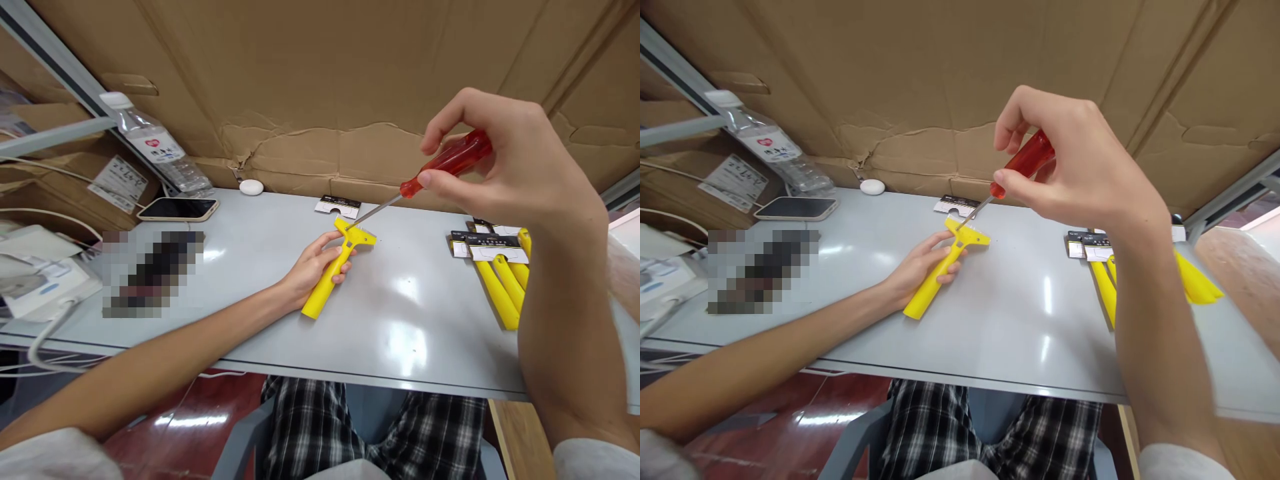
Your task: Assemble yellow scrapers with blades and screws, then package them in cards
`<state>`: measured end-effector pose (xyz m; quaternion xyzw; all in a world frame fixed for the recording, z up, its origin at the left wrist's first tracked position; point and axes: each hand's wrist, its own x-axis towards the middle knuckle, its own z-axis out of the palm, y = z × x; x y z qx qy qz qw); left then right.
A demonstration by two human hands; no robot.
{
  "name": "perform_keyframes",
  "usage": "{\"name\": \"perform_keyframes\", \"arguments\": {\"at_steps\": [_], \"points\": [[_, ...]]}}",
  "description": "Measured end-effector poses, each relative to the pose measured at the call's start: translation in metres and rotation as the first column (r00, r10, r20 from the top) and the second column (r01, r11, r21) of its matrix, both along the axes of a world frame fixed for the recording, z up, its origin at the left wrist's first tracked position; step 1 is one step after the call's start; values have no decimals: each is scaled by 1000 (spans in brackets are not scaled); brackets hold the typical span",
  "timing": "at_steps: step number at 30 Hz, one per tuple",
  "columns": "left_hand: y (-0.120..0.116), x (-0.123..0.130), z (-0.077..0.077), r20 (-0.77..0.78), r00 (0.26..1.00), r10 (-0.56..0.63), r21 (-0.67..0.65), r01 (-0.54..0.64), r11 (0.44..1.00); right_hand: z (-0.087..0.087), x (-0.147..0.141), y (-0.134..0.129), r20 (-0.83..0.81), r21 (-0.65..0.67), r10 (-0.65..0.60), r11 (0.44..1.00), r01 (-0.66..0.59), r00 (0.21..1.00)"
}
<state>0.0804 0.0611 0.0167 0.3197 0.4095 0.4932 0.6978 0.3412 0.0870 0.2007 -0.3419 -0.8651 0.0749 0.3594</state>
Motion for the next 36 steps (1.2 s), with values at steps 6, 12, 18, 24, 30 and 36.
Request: {"name": "perform_keyframes", "arguments": {"at_steps": [6,12,18,24,30,36], "points": [[1,-1,0,6,1000,-6,7,6,1000,0,2,1,7,-14,9,1000,-9,1000],[1,0,0,6,1000,3,-3,-3,1000,-4,2,9,-15,-15,-31,999,31,999],[1,-1,-1,19,1000,-2,-2,2,1000,-6,2,13,-9,34,-59,998,60,998],[2,-2,-3,16,1000,2,-10,-2,1000,-3,4,6,11,-38,1,999,-1,1000],[1,0,0,7,1000,11,-18,-11,1000,-2,3,6,-17,-54,-2,999,2,1000],[0,0,1,5,1000,12,-23,-12,1000,-3,2,9,13,26,-50,998,50,999]]}}
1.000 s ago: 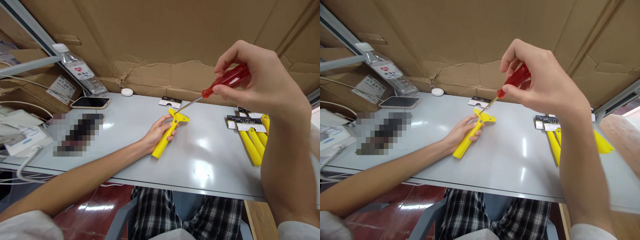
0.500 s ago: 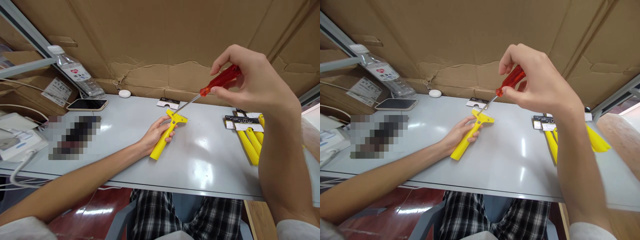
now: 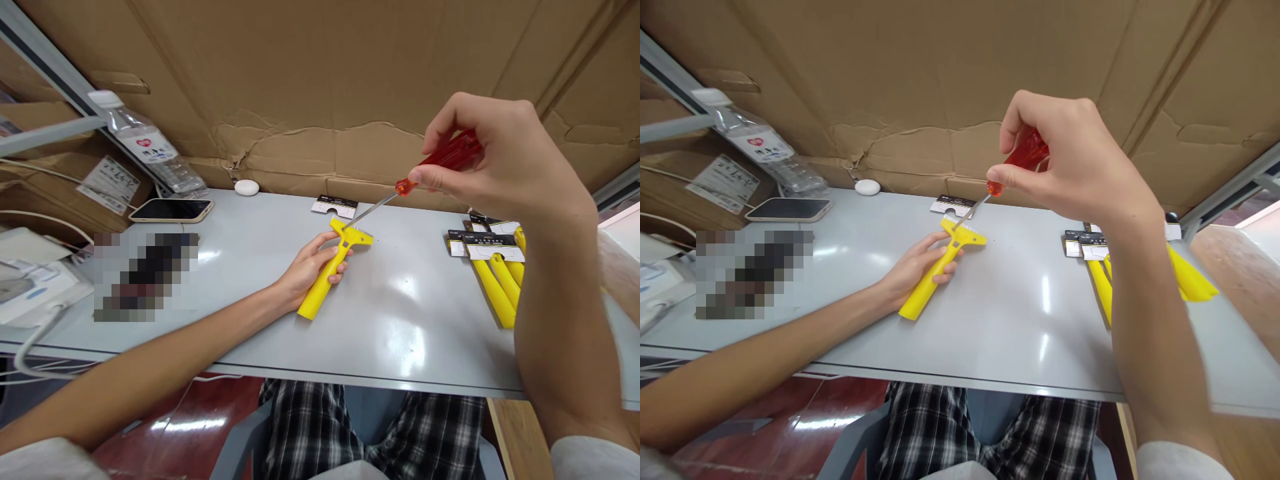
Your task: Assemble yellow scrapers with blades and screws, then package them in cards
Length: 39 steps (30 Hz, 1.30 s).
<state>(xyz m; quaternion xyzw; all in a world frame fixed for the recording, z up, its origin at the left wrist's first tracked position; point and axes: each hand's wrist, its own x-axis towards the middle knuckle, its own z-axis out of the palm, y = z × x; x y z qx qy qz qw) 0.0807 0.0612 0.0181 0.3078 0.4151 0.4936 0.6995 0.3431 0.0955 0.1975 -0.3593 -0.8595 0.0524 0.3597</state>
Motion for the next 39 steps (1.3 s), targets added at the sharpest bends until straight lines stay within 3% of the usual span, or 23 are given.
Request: {"name": "perform_keyframes", "arguments": {"at_steps": [4,13,23,26,32,39], "points": [[0,0,0,-1,1000,-2,6,2,1000,-1,1,2,16,29,-35,999,34,999],[0,1,0,-11,1000,9,5,-9,1000,3,1,-6,4,-49,65,997,-64,998],[1,-1,-2,-9,1000,-4,17,4,1000,-2,0,1,16,52,-17,999,17,1000],[1,0,-1,-11,1000,0,11,1,1000,-4,1,2,35,80,28,996,-31,999],[0,1,1,-31,1000,3,8,-3,1000,0,2,-5,17,9,124,992,-124,992],[0,3,2,-45,999,13,3,-13,1000,-3,1,1,10,77,34,996,-35,999]]}}
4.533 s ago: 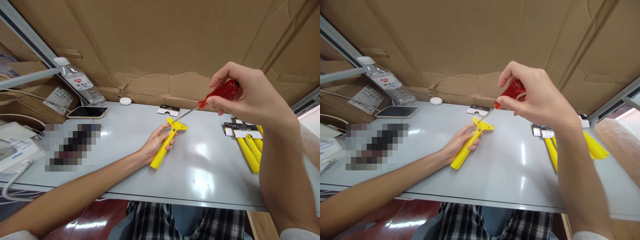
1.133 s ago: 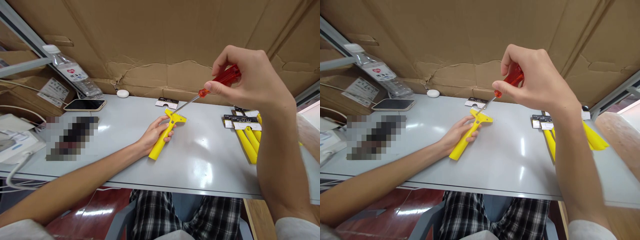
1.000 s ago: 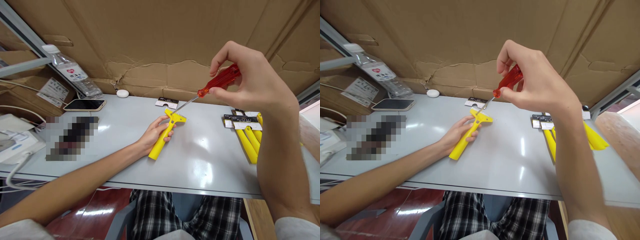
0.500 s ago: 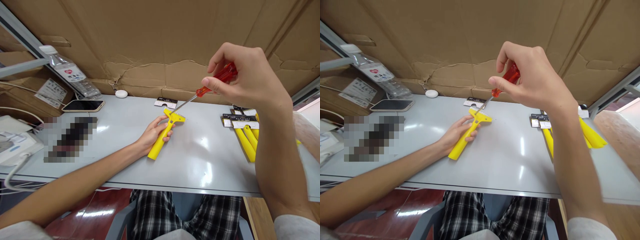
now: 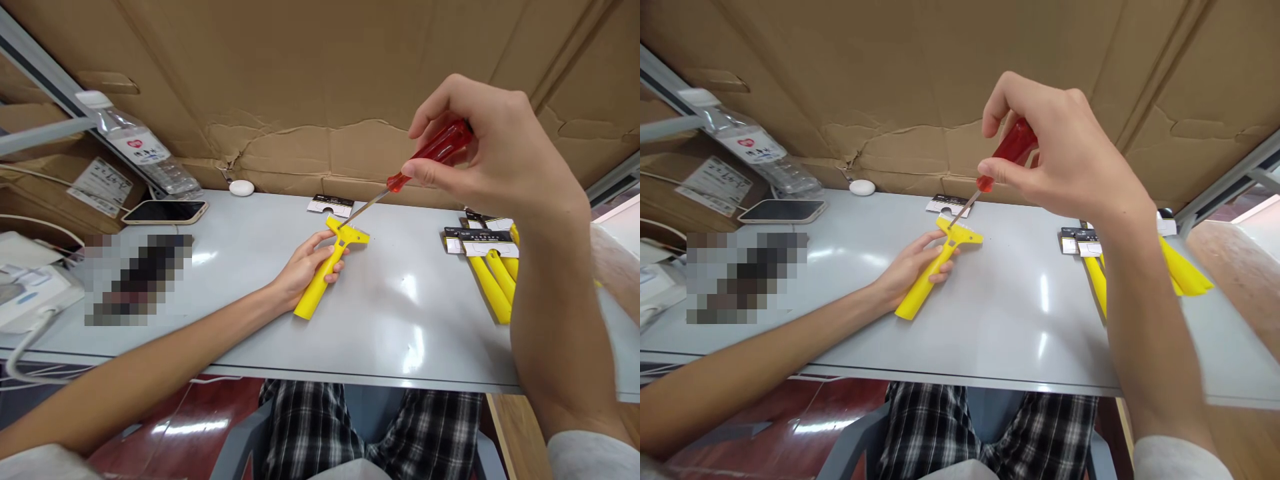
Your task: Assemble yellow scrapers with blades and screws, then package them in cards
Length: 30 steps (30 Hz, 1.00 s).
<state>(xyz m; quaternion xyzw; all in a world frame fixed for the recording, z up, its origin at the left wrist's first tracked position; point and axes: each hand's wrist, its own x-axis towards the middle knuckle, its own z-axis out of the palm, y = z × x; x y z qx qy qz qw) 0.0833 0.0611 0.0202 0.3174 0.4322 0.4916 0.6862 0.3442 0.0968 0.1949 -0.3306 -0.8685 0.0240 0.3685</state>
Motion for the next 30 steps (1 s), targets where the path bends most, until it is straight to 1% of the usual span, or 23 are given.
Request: {"name": "perform_keyframes", "arguments": {"at_steps": [3,7,10,18,22,28,30], "points": [[0,1,1,3,1000,1,5,-1,1000,1,0,0,11,-8,11,1000,-11,1000],[0,0,1,2,1000,2,0,-2,1000,2,1,-5,44,-36,73,997,-72,996],[0,-1,-1,11,1000,0,7,0,1000,1,1,-6,28,-54,99,994,-98,995],[0,-3,-4,25,1000,-7,23,7,1000,2,1,1,29,-32,12,999,-11,1000],[0,-3,-4,25,1000,-13,21,12,1000,1,1,0,31,-25,48,999,-47,998],[1,-3,-4,22,1000,-16,17,16,1000,0,2,-4,41,-60,113,992,-110,993],[1,-3,-4,22,1000,-17,21,17,1000,1,2,-3,34,-65,117,991,-114,993]]}}
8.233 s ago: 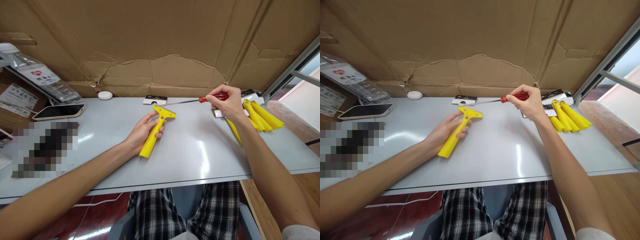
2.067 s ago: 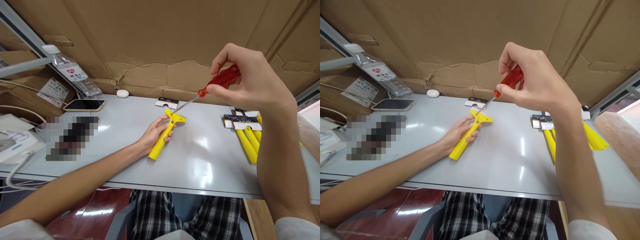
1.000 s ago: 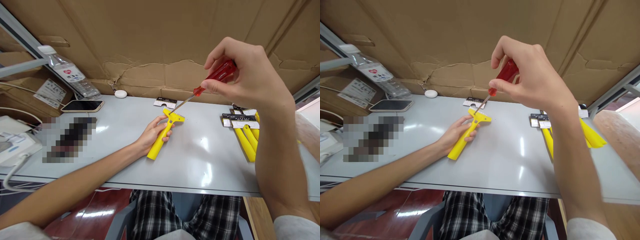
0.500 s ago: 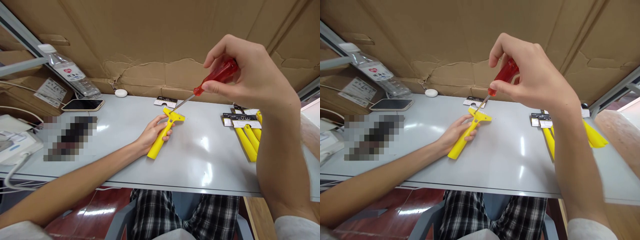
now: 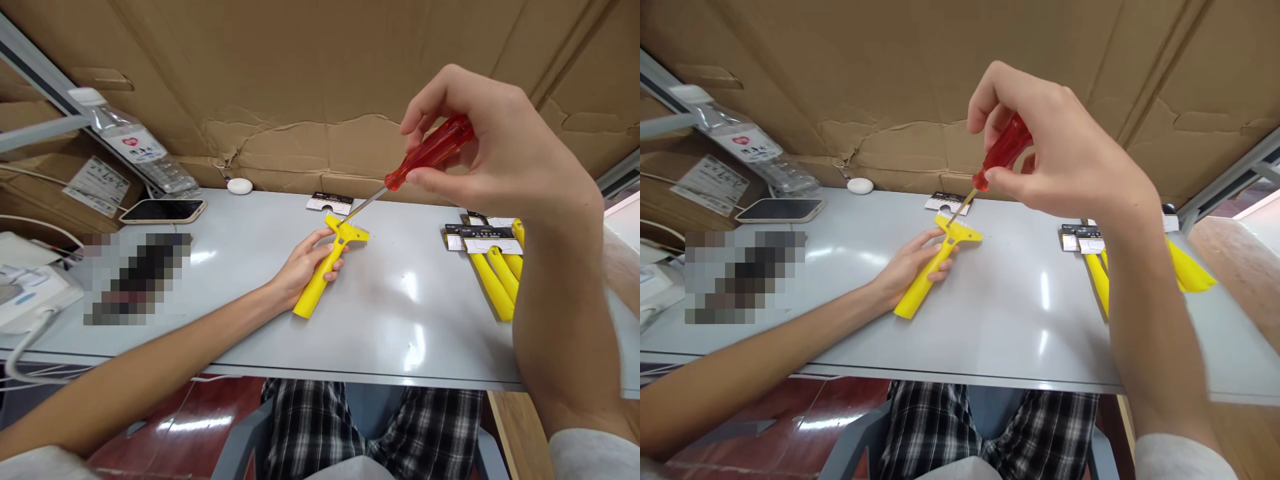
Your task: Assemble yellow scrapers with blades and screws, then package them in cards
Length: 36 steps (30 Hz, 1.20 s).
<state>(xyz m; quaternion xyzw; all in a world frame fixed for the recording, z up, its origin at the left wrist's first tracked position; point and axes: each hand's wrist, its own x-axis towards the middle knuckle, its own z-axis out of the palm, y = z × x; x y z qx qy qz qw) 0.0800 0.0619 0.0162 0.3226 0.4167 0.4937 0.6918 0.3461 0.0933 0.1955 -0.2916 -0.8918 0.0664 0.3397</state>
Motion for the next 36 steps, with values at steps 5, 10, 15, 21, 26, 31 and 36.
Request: {"name": "perform_keyframes", "arguments": {"at_steps": [5,10,15,21,26,31,36], "points": [[0,0,0,1,1000,1,0,-1,1000,1,-1,3,-22,-12,-49,999,48,999],[0,-1,-1,11,1000,-3,7,3,1000,-1,0,5,-3,34,-116,993,116,993],[1,-2,-3,3,1000,-14,10,13,1000,1,-1,2,2,40,-74,996,74,997],[1,-1,-2,8,1000,-10,7,10,1000,1,0,1,7,-21,-22,1000,22,1000],[1,-1,-2,8,1000,0,2,0,1000,-1,2,6,16,30,-72,997,71,997],[2,-1,-3,13,1000,6,-3,-6,1000,1,0,3,0,-17,-86,996,86,996],[2,-2,-4,17,1000,-3,8,3,1000,3,-3,1,20,28,-112,993,112,993]]}}
